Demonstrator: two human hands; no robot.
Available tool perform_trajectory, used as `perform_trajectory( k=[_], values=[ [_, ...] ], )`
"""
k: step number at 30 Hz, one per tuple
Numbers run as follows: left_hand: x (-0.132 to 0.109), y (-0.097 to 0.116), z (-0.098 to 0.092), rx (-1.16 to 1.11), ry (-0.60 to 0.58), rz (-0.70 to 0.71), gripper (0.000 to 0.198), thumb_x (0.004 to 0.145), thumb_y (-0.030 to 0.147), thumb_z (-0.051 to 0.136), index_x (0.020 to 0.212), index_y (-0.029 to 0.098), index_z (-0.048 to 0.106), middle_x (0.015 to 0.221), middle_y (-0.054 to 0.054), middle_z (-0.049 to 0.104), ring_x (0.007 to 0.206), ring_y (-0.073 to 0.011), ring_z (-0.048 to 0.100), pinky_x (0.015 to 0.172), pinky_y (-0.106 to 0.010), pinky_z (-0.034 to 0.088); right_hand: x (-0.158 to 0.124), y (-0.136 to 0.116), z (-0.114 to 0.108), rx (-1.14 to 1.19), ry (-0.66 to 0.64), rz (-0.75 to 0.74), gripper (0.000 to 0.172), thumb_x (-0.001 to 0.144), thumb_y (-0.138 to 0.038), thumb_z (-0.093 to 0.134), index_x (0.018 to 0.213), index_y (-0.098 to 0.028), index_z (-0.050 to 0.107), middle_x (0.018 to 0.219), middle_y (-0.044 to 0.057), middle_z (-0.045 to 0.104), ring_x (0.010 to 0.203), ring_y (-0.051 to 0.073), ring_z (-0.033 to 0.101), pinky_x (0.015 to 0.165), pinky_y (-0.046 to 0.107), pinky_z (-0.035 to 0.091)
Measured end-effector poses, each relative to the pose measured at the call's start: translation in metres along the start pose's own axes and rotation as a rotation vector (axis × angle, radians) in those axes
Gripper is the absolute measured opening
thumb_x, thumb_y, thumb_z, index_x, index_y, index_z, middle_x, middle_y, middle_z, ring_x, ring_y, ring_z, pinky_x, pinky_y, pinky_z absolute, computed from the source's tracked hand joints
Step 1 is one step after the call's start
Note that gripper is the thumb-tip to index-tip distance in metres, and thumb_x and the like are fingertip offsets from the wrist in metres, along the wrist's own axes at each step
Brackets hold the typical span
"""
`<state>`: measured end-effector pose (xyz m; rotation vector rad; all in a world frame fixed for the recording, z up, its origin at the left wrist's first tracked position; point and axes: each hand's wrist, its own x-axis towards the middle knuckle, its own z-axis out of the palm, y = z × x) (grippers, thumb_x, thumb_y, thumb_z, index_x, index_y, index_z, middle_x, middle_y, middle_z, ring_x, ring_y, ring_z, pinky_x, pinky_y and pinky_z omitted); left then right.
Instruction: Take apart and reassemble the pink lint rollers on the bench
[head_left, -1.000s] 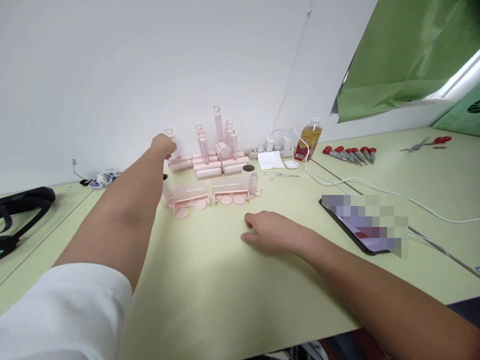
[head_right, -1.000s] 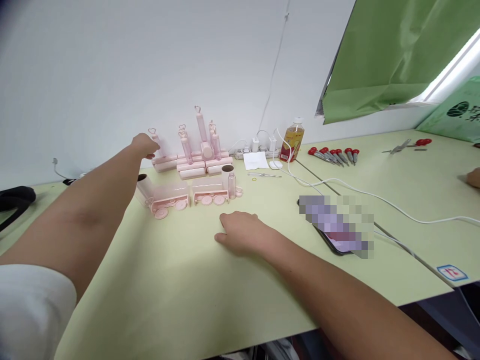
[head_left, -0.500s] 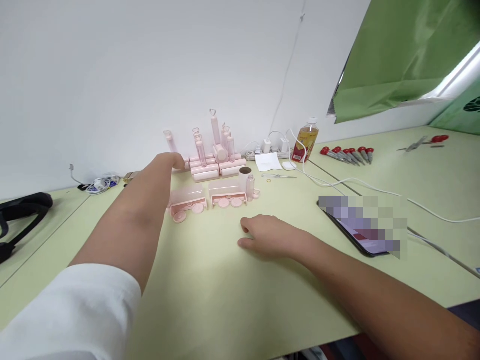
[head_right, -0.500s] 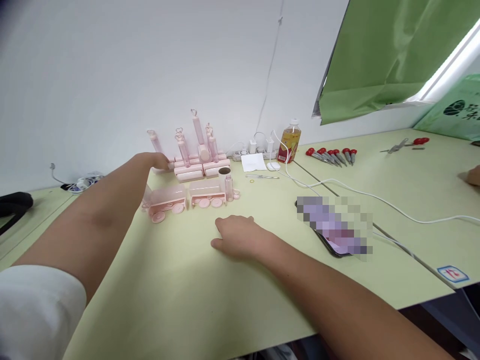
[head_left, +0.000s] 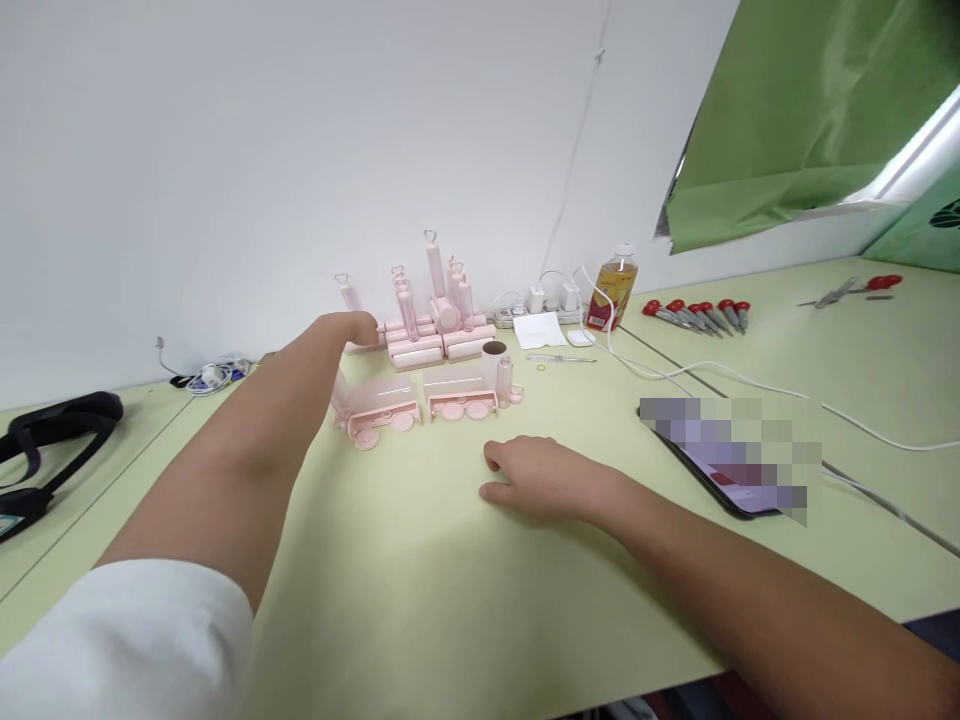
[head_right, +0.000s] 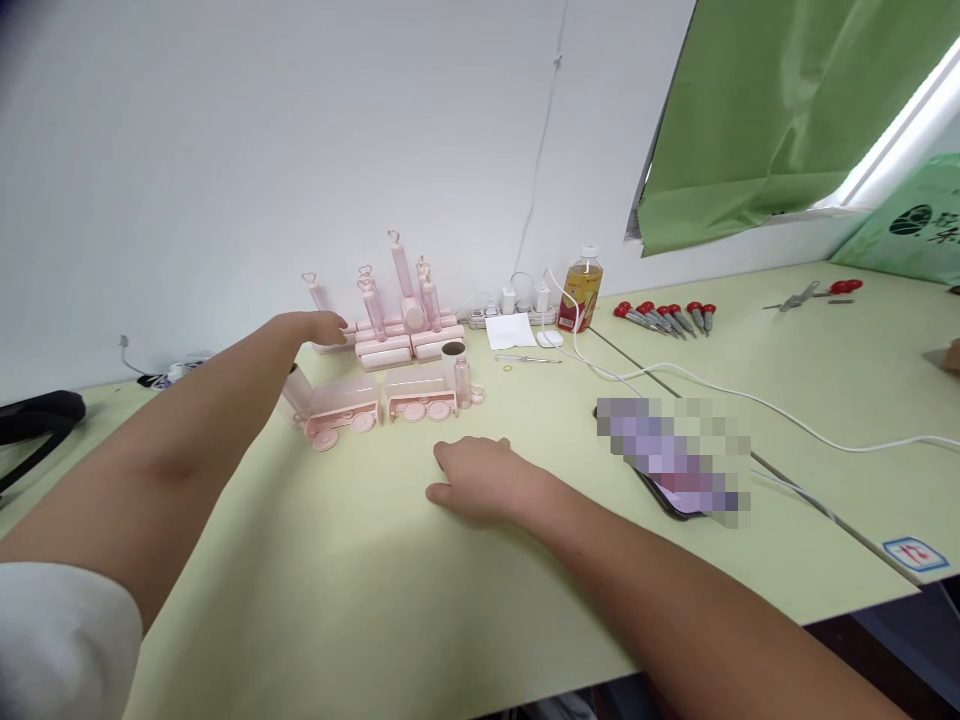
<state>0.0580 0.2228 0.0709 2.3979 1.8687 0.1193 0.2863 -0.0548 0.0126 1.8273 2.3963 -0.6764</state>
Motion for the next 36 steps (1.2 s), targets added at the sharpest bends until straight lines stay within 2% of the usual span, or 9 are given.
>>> perform_trajectory(
  k=[5,9,13,16,19,24,29,33,36],
  values=[
    [-0.021,0.009,-0.032,0.073,-0.006,0.032,0.065,0.068,0.038,0.068,0.13,0.028,0.056,0.131,-0.008,0.058,0.121,-0.0337,0.051,0.097,-0.038,0.042,0.001,0.002,0.002,-0.004,0.012,-0.044,0.028,0.085,-0.043,0.046,0.097,-0.02,0.057,0.092,0.009,0.065,0.078,0.024,0.059,0.063,0.03,0.036],
    [-0.071,0.027,-0.045,0.016,0.178,0.195,0.053,0.08,0.038,0.058,0.13,0.024,0.056,0.129,-0.007,0.059,0.113,-0.0283,0.056,0.094,-0.035,0.044,0.002,0.003,0.005,0.03,0.019,-0.071,0.032,0.085,-0.045,0.047,0.103,-0.021,0.058,0.095,0.01,0.066,0.081,0.025,0.059,0.061,0.029,0.035],
    [-0.125,0.054,-0.015,-0.035,0.128,0.463,0.036,0.086,0.034,0.048,0.115,0.024,0.065,0.116,-0.005,0.067,0.102,-0.0234,0.062,0.087,-0.033,0.048,0.004,0.002,0.009,0.018,0.039,-0.135,0.033,0.085,-0.046,0.048,0.104,-0.022,0.059,0.094,0.009,0.066,0.086,0.027,0.058,0.061,0.029,0.035],
    [-0.143,0.074,0.015,0.093,0.046,0.575,0.034,0.082,0.032,0.05,0.111,0.026,0.067,0.117,-0.006,0.066,0.106,-0.0263,0.061,0.085,-0.037,0.048,0.006,0.001,0.01,0.013,0.051,-0.168,0.032,0.086,-0.046,0.048,0.104,-0.022,0.059,0.089,0.008,0.066,0.087,0.027,0.058,0.061,0.029,0.035],
    [-0.138,0.093,0.032,0.096,0.031,0.533,0.035,0.082,0.027,0.049,0.113,0.026,0.065,0.113,-0.009,0.067,0.1,-0.0268,0.062,0.077,-0.037,0.049,0.007,0.003,0.01,0.051,0.046,-0.169,0.031,0.087,-0.046,0.047,0.104,-0.023,0.059,0.089,0.008,0.066,0.088,0.026,0.058,0.06,0.028,0.034],
    [-0.103,0.12,0.039,-0.009,0.179,0.567,0.035,0.087,0.022,0.047,0.119,0.026,0.061,0.116,-0.011,0.057,0.1,-0.0257,0.06,0.076,-0.036,0.047,0.008,0.008,0.011,0.076,0.044,-0.183,0.031,0.088,-0.045,0.047,0.105,-0.023,0.059,0.084,0.006,0.065,0.09,0.026,0.057,0.061,0.027,0.034],
    [-0.081,0.134,0.045,0.031,0.167,0.641,0.024,0.086,0.023,0.051,0.101,0.025,0.07,0.104,-0.011,0.056,0.101,-0.0288,0.054,0.079,-0.039,0.044,0.011,0.01,0.014,0.075,0.069,-0.204,0.028,0.088,-0.045,0.048,0.102,-0.023,0.059,0.077,0.004,0.065,0.087,0.025,0.056,0.059,0.026,0.032],
    [-0.077,0.134,0.035,0.004,0.205,0.644,0.02,0.087,0.024,0.051,0.094,0.022,0.07,0.102,-0.011,0.054,0.1,-0.0273,0.053,0.083,-0.039,0.043,0.018,0.009,0.016,0.066,0.197,-0.168,0.022,0.089,-0.037,0.046,0.093,-0.019,0.059,0.089,0.006,0.064,0.078,0.02,0.057,0.06,0.027,0.033],
    [-0.081,0.129,0.016,-0.178,0.312,0.627,0.018,0.089,0.024,0.049,0.096,0.018,0.065,0.111,-0.012,0.051,0.104,-0.0241,0.052,0.089,-0.038,0.043,0.027,0.012,0.016,0.066,0.345,-0.144,0.022,0.089,-0.033,0.045,0.096,-0.017,0.058,0.107,0.009,0.062,0.084,0.019,0.058,0.067,0.027,0.035]
  ],
)
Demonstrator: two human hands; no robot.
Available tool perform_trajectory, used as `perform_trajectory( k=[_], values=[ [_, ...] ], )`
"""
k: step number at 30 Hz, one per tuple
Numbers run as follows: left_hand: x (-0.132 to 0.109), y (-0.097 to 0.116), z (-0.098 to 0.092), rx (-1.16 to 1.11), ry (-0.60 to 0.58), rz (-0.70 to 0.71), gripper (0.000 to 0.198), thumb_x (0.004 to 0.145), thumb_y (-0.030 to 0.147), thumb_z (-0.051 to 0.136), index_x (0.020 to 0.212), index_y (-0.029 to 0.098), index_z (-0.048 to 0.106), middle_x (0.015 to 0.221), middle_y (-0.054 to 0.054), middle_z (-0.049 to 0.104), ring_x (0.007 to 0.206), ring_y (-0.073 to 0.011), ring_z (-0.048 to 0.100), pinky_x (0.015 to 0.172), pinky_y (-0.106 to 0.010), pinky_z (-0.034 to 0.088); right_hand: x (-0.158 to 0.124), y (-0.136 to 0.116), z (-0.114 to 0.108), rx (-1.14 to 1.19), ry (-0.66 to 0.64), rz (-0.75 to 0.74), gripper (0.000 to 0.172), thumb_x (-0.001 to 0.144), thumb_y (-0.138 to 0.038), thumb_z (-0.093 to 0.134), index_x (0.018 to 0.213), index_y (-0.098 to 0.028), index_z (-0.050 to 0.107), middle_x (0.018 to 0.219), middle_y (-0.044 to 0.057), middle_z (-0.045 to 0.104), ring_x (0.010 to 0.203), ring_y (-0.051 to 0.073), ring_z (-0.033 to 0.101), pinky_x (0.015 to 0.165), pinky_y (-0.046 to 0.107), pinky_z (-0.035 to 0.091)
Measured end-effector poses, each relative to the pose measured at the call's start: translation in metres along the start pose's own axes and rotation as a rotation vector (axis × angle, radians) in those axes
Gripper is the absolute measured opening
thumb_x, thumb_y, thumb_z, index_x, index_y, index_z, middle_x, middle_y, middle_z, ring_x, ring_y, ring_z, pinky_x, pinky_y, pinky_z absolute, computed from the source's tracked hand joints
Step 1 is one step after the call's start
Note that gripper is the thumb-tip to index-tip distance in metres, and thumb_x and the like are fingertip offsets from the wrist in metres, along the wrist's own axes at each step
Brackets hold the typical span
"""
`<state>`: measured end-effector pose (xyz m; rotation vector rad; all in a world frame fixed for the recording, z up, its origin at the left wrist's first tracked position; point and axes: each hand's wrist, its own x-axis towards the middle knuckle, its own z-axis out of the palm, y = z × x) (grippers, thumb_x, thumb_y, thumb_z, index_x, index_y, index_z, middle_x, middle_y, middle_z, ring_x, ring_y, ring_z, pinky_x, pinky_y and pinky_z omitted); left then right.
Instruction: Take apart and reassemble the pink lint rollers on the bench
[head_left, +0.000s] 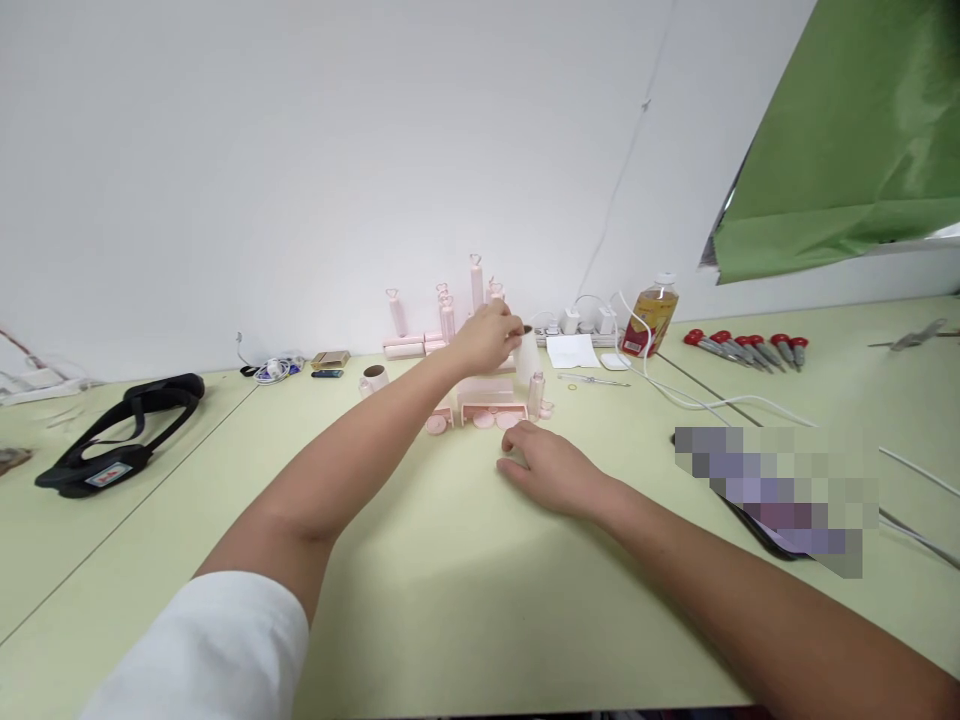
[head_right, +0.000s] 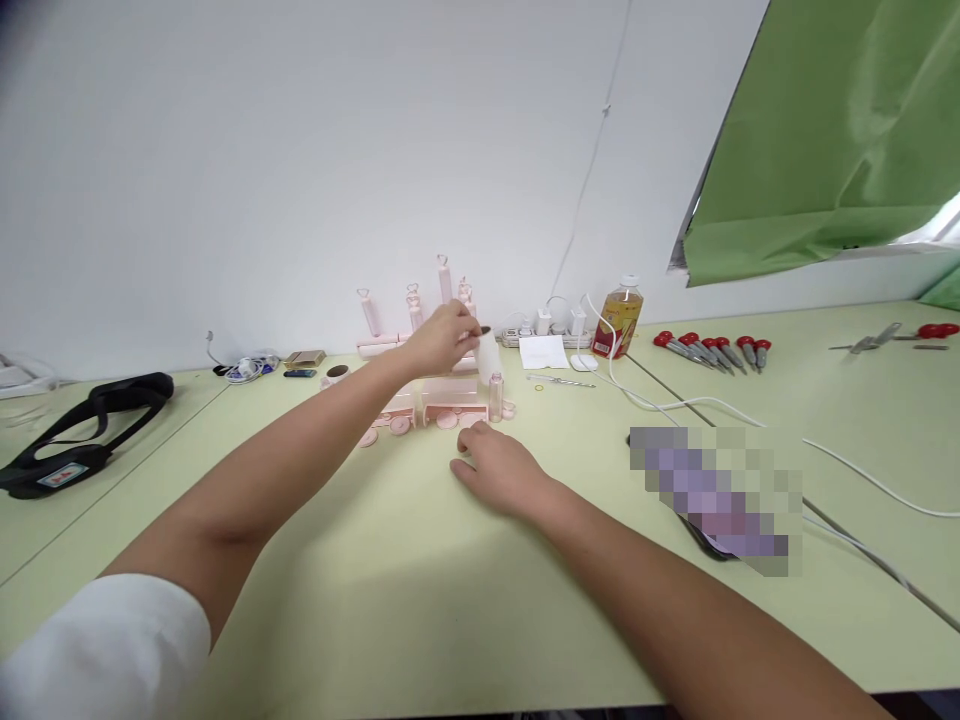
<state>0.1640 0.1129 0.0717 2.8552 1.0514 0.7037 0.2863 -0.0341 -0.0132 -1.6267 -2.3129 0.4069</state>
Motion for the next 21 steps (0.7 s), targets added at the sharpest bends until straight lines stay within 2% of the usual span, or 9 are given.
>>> perform_trajectory(
  k=[4,6,8,12,14,15,18,21],
  values=[
    [-0.017,0.005,-0.032,-0.259,0.252,-0.113,0.011,0.089,0.023,0.049,0.085,0.018,0.057,0.111,-0.01,0.051,0.102,-0.0194,0.052,0.087,-0.034,0.045,0.011,0.011,0.003,-0.023,0.046,0.016,0.023,0.09,-0.03,0.045,0.104,-0.016,0.056,0.112,0.01,0.062,0.092,0.021,0.058,0.069,0.028,0.035],
    [-0.042,0.012,-0.042,-0.338,0.338,-0.132,0.011,0.09,0.024,0.048,0.081,0.019,0.053,0.105,-0.007,0.054,0.101,-0.0188,0.053,0.086,-0.034,0.045,0.014,0.014,0.005,-0.043,0.028,0.027,0.022,0.089,-0.03,0.046,0.103,-0.017,0.057,0.108,0.009,0.063,0.091,0.022,0.058,0.068,0.028,0.035],
    [-0.078,0.022,-0.044,-0.387,0.372,-0.106,0.012,0.091,0.024,0.047,0.081,0.019,0.051,0.105,-0.006,0.056,0.1,-0.0177,0.054,0.085,-0.033,0.045,0.015,0.014,0.008,-0.051,0.024,0.026,0.019,0.088,-0.031,0.047,0.099,-0.018,0.057,0.104,0.008,0.065,0.088,0.022,0.059,0.065,0.028,0.034],
    [-0.162,0.042,-0.028,-0.361,0.277,-0.016,0.011,0.09,0.025,0.051,0.082,0.018,0.053,0.104,-0.007,0.055,0.102,-0.0175,0.054,0.08,-0.029,0.047,0.01,0.006,0.011,-0.042,0.035,0.017,0.016,0.087,-0.032,0.049,0.089,-0.019,0.058,0.094,0.006,0.065,0.081,0.021,0.059,0.062,0.028,0.033],
    [-0.194,0.047,-0.016,-0.337,0.256,0.011,0.005,0.089,0.022,0.055,0.085,0.019,0.055,0.105,-0.007,0.055,0.102,-0.0174,0.054,0.088,-0.032,0.046,0.006,0.003,0.012,-0.057,0.052,0.019,0.016,0.087,-0.032,0.05,0.093,-0.019,0.059,0.1,0.007,0.064,0.084,0.021,0.06,0.063,0.028,0.034],
    [-0.205,0.048,-0.01,-0.345,0.253,0.017,0.002,0.088,0.021,0.056,0.087,0.019,0.056,0.105,-0.007,0.055,0.1,-0.0168,0.055,0.086,-0.031,0.046,0.005,0.002,0.013,-0.066,0.063,0.022,0.019,0.087,-0.031,0.05,0.099,-0.019,0.059,0.107,0.009,0.062,0.087,0.022,0.06,0.064,0.028,0.035],
    [-0.218,0.047,0.003,-0.374,0.288,0.006,0.002,0.088,0.02,0.057,0.09,0.019,0.057,0.105,-0.007,0.055,0.099,-0.0165,0.055,0.086,-0.03,0.047,0.006,0.003,0.016,-0.087,0.051,0.036,0.035,0.088,-0.031,0.049,0.121,-0.019,0.053,0.12,0.011,0.057,0.095,0.024,0.059,0.067,0.03,0.038],
    [-0.216,0.044,0.01,-0.419,0.289,-0.052,0.02,0.086,0.025,0.06,0.104,0.02,0.056,0.108,-0.008,0.056,0.101,-0.0183,0.056,0.088,-0.033,0.047,0.009,0.006,0.016,-0.104,0.006,0.033,0.039,0.09,-0.029,0.045,0.127,-0.018,0.051,0.118,0.012,0.057,0.1,0.026,0.059,0.071,0.03,0.039]
  ],
)
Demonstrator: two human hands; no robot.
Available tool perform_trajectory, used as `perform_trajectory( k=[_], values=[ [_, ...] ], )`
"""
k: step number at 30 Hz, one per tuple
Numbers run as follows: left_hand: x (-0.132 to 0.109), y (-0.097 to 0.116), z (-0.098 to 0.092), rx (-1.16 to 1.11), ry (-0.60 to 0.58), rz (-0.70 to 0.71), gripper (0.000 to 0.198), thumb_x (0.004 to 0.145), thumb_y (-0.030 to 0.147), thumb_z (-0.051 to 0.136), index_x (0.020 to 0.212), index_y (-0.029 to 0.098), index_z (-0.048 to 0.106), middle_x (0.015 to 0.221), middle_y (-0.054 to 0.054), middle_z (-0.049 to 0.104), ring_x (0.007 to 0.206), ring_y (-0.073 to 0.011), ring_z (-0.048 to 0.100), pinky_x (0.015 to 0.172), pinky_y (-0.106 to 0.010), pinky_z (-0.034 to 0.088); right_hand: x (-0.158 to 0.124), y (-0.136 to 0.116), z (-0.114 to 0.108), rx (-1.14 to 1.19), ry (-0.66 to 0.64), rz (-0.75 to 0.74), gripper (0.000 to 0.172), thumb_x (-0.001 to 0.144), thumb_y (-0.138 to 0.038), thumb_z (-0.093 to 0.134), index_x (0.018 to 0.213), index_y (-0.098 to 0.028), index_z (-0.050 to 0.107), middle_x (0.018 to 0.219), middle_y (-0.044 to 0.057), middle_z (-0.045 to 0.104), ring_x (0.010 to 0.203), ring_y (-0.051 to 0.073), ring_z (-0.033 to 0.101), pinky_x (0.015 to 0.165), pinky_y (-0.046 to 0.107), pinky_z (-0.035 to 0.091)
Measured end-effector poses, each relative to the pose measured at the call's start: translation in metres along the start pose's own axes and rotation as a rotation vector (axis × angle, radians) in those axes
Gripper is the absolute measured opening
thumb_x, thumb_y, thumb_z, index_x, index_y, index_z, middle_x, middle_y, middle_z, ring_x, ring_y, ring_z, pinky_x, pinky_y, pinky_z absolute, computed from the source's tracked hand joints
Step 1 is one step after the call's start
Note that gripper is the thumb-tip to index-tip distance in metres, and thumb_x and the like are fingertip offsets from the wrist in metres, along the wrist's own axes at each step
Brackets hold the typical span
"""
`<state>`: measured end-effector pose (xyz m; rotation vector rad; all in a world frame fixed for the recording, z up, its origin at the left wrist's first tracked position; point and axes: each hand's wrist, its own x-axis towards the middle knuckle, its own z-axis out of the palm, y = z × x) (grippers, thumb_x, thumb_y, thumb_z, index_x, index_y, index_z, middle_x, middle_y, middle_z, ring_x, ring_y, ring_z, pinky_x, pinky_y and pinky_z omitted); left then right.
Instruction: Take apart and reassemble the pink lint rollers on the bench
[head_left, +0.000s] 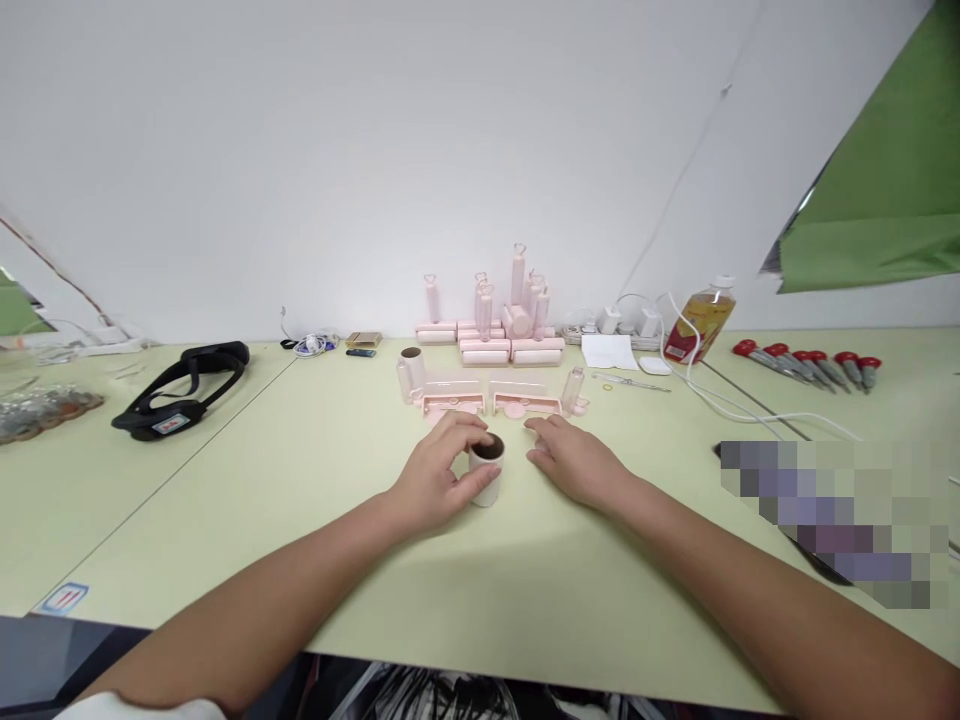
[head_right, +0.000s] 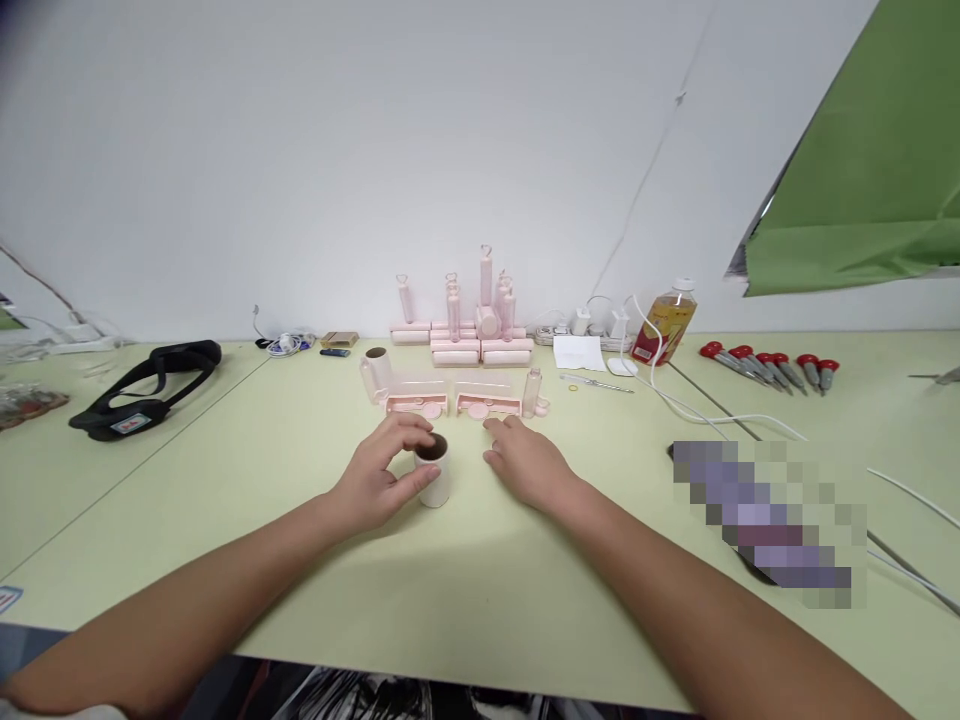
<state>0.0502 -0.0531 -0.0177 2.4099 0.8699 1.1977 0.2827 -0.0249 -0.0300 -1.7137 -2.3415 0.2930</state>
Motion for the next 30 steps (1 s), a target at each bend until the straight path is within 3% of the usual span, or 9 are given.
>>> perform_trajectory(
  k=[3,6,9,13,19,25,30],
  values=[
    [0.0,-0.003,0.005,-0.091,-0.071,-0.178,0.057,0.083,0.031,0.064,0.133,0.023,0.039,0.118,-0.008,0.057,0.101,-0.0193,0.057,0.088,-0.034,0.048,0.001,0.003,-0.002,-0.021,-0.014,-0.013,0.036,0.09,-0.028,0.044,0.122,-0.017,0.055,0.112,0.012,0.059,0.097,0.025,0.059,0.072,0.03,0.04],
    [-0.003,-0.002,0.007,-0.178,-0.184,-0.334,0.077,0.081,0.035,0.066,0.144,0.026,0.023,0.117,-0.007,0.06,0.102,-0.0202,0.06,0.088,-0.035,0.048,0.001,0.004,-0.005,-0.04,-0.032,-0.007,0.027,0.086,-0.028,0.047,0.106,-0.018,0.062,0.102,0.011,0.06,0.087,0.023,0.059,0.07,0.03,0.039],
    [-0.004,-0.001,0.007,-0.182,-0.236,-0.376,0.076,0.08,0.036,0.066,0.143,0.025,0.026,0.114,-0.007,0.061,0.098,-0.0208,0.061,0.086,-0.036,0.049,-0.001,0.004,-0.008,-0.037,-0.044,0.0,0.014,0.082,-0.025,0.049,0.085,-0.019,0.061,0.091,0.008,0.058,0.076,0.02,0.058,0.066,0.029,0.038],
    [-0.003,-0.001,0.007,-0.11,-0.234,-0.378,0.073,0.079,0.042,0.066,0.14,0.025,0.032,0.111,-0.007,0.062,0.095,-0.0222,0.059,0.082,-0.036,0.049,-0.004,0.004,-0.01,0.038,0.009,-0.025,0.004,0.077,-0.022,0.05,0.076,-0.02,0.052,0.083,0.005,0.058,0.069,0.017,0.054,0.06,0.028,0.035],
    [-0.002,0.002,0.004,-0.063,-0.207,-0.361,0.069,0.076,0.042,0.068,0.135,0.024,0.037,0.115,-0.007,0.062,0.1,-0.0224,0.059,0.085,-0.036,0.048,-0.007,-0.002,-0.013,0.297,0.045,0.017,0.011,0.077,-0.027,0.052,0.069,-0.021,0.047,0.066,-0.001,0.057,0.058,0.015,0.048,0.052,0.026,0.034],
    [-0.002,0.003,0.003,0.029,-0.182,-0.27,0.058,0.077,0.041,0.067,0.128,0.023,0.047,0.123,-0.008,0.06,0.11,-0.0244,0.057,0.09,-0.036,0.046,-0.018,-0.019,-0.012,0.771,0.221,-0.05,0.019,0.078,-0.033,0.061,0.071,-0.021,0.048,0.102,0.007,0.066,0.084,0.019,0.062,0.069,0.03,0.046],
    [-0.001,0.006,0.005,0.072,-0.203,-0.21,0.049,0.077,0.04,0.067,0.121,0.023,0.052,0.115,-0.006,0.064,0.102,-0.0234,0.06,0.088,-0.036,0.046,-0.029,-0.033,-0.01,0.907,0.316,-0.142,0.021,0.08,-0.031,0.064,0.069,-0.021,0.05,0.105,0.011,0.068,0.114,0.027,0.057,0.083,0.035,0.048]
  ],
)
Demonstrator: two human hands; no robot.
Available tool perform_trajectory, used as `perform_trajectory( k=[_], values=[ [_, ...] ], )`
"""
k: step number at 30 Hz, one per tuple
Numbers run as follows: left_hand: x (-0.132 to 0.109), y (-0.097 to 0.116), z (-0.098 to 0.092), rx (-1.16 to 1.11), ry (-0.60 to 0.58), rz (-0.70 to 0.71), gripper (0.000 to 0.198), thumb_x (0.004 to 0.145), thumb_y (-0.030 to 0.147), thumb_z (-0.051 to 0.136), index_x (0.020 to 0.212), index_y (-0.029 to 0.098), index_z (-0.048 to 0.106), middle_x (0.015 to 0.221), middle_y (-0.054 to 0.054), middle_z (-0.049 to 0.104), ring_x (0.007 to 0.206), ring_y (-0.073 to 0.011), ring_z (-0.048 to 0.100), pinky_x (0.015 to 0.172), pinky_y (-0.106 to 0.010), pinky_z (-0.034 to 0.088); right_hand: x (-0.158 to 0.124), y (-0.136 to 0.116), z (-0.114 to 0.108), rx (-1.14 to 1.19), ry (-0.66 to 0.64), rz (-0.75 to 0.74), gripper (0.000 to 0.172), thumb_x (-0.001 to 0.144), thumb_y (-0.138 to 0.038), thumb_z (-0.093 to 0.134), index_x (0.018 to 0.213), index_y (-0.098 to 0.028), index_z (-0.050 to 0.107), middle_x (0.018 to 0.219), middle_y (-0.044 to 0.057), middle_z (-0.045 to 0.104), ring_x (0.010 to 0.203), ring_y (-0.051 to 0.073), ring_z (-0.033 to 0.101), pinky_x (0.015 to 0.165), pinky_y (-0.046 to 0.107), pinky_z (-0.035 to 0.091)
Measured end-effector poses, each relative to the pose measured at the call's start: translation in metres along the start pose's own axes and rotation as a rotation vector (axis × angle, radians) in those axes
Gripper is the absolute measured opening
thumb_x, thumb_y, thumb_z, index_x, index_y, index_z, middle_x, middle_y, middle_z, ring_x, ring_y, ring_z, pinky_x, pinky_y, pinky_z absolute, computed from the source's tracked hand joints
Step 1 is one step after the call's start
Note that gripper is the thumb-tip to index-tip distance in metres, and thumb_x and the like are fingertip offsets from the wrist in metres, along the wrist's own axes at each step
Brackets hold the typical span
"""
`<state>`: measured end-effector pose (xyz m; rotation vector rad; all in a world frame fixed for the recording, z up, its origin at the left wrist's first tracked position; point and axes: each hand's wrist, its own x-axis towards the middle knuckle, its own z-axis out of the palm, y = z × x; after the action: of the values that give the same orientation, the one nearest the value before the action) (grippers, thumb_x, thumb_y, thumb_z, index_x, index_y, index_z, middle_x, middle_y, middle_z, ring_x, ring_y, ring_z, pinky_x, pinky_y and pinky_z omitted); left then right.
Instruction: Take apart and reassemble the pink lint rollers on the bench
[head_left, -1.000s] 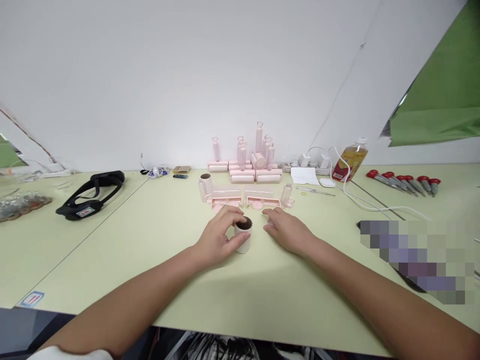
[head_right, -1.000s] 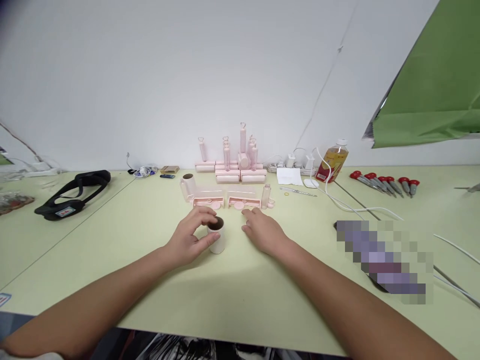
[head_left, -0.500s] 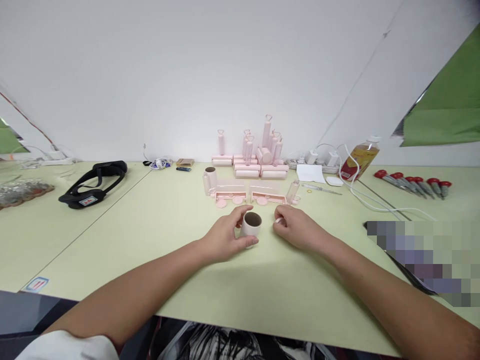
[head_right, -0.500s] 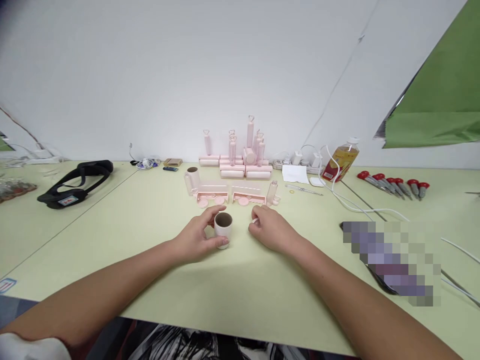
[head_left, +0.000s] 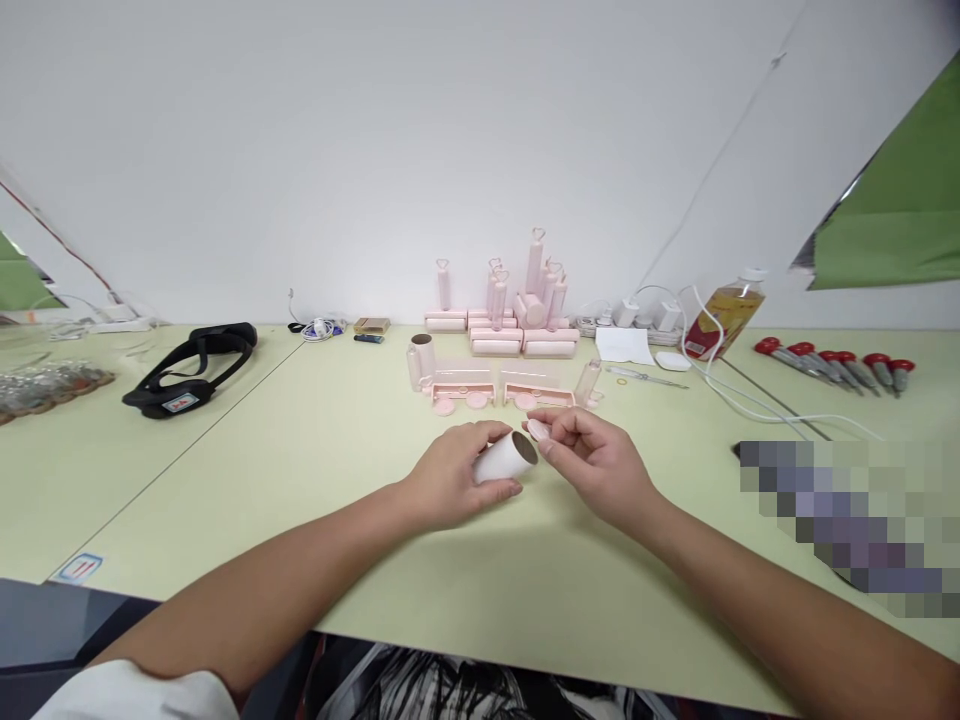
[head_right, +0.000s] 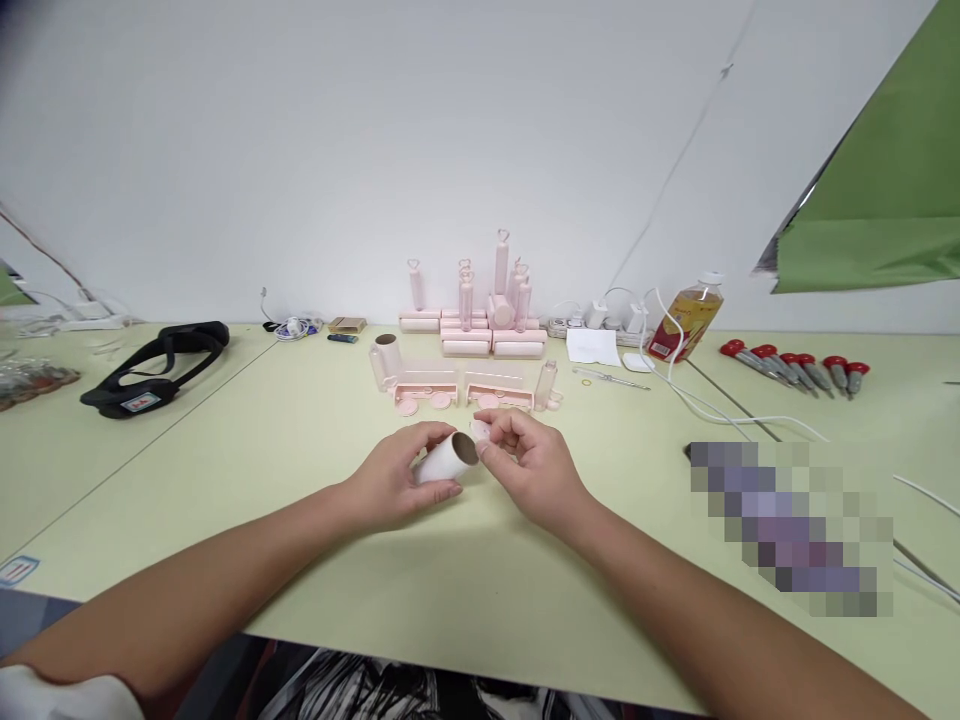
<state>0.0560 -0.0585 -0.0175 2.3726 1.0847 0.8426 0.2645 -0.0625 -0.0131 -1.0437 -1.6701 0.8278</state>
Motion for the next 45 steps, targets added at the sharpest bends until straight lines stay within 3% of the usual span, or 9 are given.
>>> perform_trajectory(
  k=[7,14,28,33,38,43,45],
  values=[
    [0.0002,0.0012,0.0028,0.019,-0.008,0.038,0.051,0.077,0.041,0.068,0.123,0.023,0.053,0.116,-0.007,0.064,0.102,-0.0248,0.06,0.089,-0.037,0.045,-0.0074,-0.0007,0.0062,0.012,-0.113,-0.054,0.02,0.085,-0.033,0.06,0.072,-0.021,0.051,0.111,0.01,0.066,0.099,0.022,0.063,0.082,0.035,0.051],
    [0.0,0.0007,0.0034,0.024,0.034,0.022,0.052,0.078,0.04,0.068,0.124,0.024,0.052,0.115,-0.006,0.065,0.101,-0.0238,0.06,0.089,-0.036,0.045,-0.0074,-0.0013,0.0033,-0.101,-0.125,-0.124,0.015,0.086,-0.032,0.06,0.077,-0.022,0.055,0.114,0.007,0.067,0.103,0.022,0.063,0.087,0.035,0.048],
    [0.0004,-0.0011,0.0028,0.05,0.007,0.021,0.05,0.079,0.04,0.066,0.125,0.024,0.053,0.116,-0.007,0.065,0.101,-0.0252,0.06,0.088,-0.038,0.045,-0.0051,0.0035,0.0011,-0.163,-0.188,-0.065,0.014,0.087,-0.037,0.059,0.089,-0.023,0.056,0.115,0.009,0.068,0.109,0.025,0.062,0.087,0.039,0.052],
    [0.0006,0.0014,0.0012,-0.048,0.035,-0.023,0.048,0.079,0.04,0.066,0.123,0.025,0.055,0.117,-0.006,0.064,0.102,-0.024,0.059,0.089,-0.037,0.046,-0.0043,0.0062,0.0006,-0.162,-0.186,-0.08,0.022,0.084,-0.039,0.062,0.098,-0.023,0.058,0.124,0.01,0.063,0.106,0.025,0.064,0.089,0.042,0.053],
    [0.0014,0.0013,-0.0021,-0.176,0.092,-0.114,0.05,0.077,0.042,0.068,0.122,0.024,0.054,0.114,-0.006,0.064,0.099,-0.0229,0.06,0.082,-0.034,0.049,-0.0025,0.0051,-0.0014,-0.24,-0.091,-0.247,0.031,0.084,-0.038,0.063,0.111,-0.026,0.056,0.134,0.01,0.052,0.116,0.026,0.055,0.091,0.044,0.051],
    [0.0019,0.0019,-0.0037,-0.191,0.124,-0.143,0.049,0.077,0.038,0.069,0.121,0.024,0.055,0.111,-0.005,0.065,0.097,-0.0215,0.059,0.081,-0.033,0.048,-0.0051,0.0015,-0.0002,-0.164,0.195,-0.285,0.046,0.083,-0.032,0.062,0.125,-0.032,0.044,0.136,0.009,0.037,0.098,0.02,0.056,0.076,0.037,0.055],
    [0.0018,0.0021,-0.0033,-0.196,0.115,-0.143,0.049,0.077,0.038,0.069,0.121,0.023,0.054,0.112,-0.006,0.064,0.098,-0.0224,0.059,0.081,-0.034,0.048,-0.0074,-0.0015,-0.0002,-0.152,0.211,-0.265,0.052,0.083,-0.031,0.06,0.13,-0.032,0.038,0.133,0.01,0.039,0.096,0.02,0.055,0.074,0.036,0.055]
  ],
)
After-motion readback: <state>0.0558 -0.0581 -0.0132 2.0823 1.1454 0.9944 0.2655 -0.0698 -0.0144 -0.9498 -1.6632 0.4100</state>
